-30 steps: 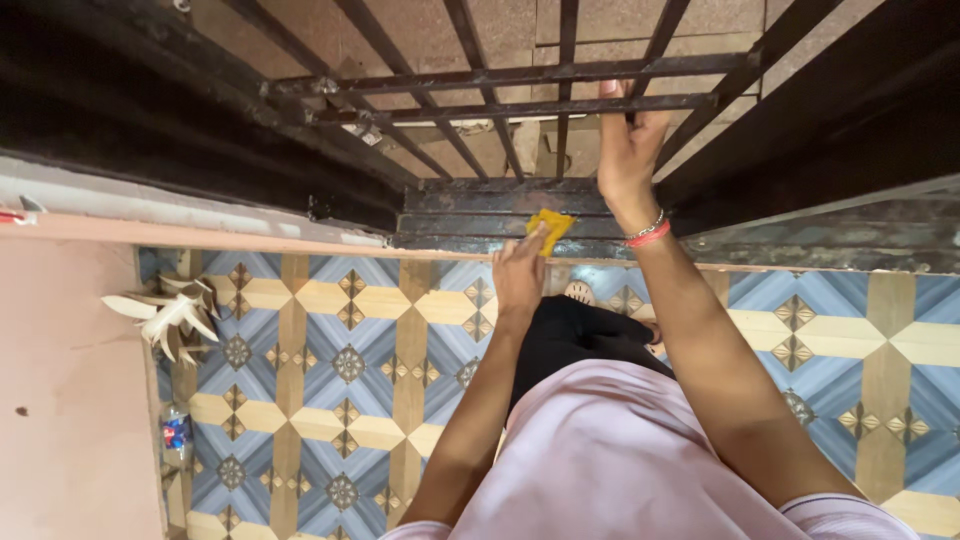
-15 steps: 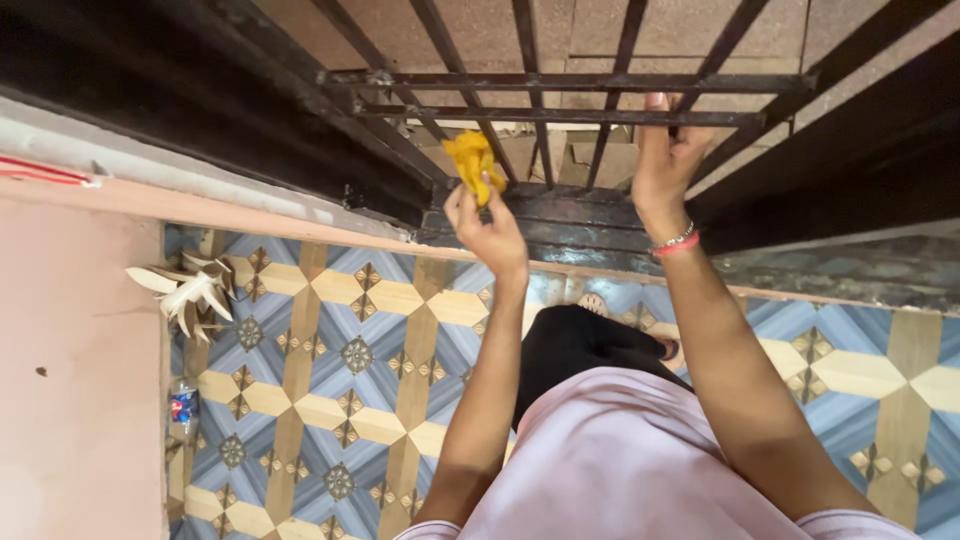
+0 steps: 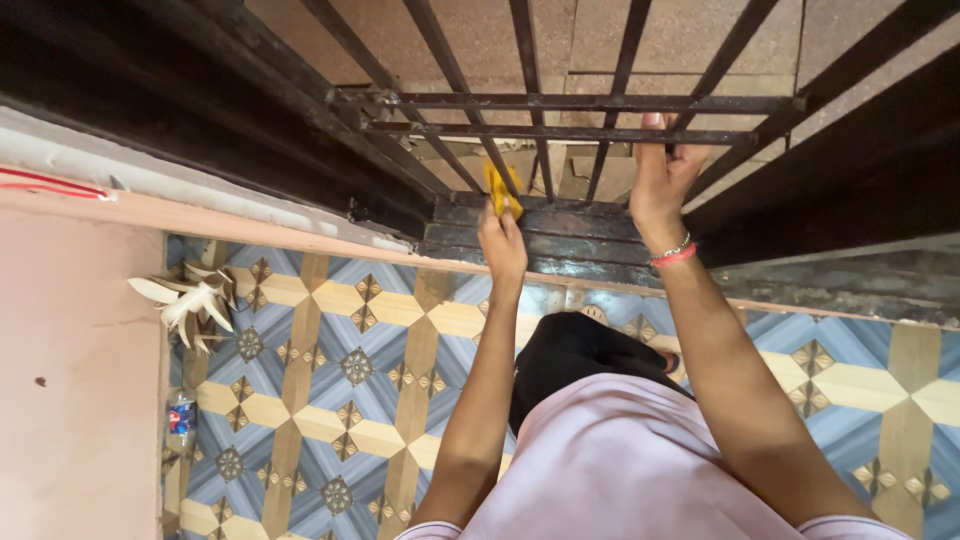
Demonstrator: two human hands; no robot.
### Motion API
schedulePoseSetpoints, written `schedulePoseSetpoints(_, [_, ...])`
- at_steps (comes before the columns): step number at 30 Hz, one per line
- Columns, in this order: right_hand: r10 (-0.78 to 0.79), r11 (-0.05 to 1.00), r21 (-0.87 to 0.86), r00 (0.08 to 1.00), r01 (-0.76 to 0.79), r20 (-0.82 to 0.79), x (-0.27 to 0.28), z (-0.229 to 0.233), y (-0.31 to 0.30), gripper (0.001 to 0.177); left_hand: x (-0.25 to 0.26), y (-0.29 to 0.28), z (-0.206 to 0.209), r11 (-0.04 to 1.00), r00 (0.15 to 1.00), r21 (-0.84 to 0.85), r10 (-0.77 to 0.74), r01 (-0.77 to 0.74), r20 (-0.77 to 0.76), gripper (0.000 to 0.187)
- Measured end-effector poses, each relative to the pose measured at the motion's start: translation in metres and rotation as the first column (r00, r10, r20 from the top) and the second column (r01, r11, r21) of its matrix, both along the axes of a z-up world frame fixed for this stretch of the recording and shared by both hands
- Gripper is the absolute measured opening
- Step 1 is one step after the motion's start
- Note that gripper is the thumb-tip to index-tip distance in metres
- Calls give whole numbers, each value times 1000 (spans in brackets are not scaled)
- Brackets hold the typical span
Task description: The person cleans a metal gate by wiping its lower frame and vertical bars with a cloth.
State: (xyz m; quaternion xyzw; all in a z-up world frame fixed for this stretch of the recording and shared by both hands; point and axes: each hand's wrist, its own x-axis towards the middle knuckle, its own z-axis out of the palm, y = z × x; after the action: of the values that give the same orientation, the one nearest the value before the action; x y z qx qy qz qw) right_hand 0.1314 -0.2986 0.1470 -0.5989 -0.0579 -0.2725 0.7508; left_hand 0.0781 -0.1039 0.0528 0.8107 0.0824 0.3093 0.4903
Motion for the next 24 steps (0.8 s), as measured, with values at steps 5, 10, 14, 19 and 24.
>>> schedulePoseSetpoints(5, [-3,1000,23,1000,4,-26,1,-7,1,29,-4,-6,3,991,999,-133,13,-19,-42,26])
schedulePoseSetpoints(10, [-53,998,-34,998,54,34,4,-14,-1,35,-5,-1,13,993,999,-112,-29,26,-27,29])
schedulePoseSetpoints(14, [-62,997,-45,998,62,9,3,-14,-1,34,-6,3,31,994,999,-110,-7,12,48,29])
schedulePoseSetpoints(19, [-65,998,-31,998,64,-29,1,-9,-1,34,-1,8,55,969,991,-234,-98,76,-88,35])
schedulePoseSetpoints(24, [-47,999,-25,999,47,-3,1,-8,-1,33,13,12,53,963,992,-252,-110,90,-62,37])
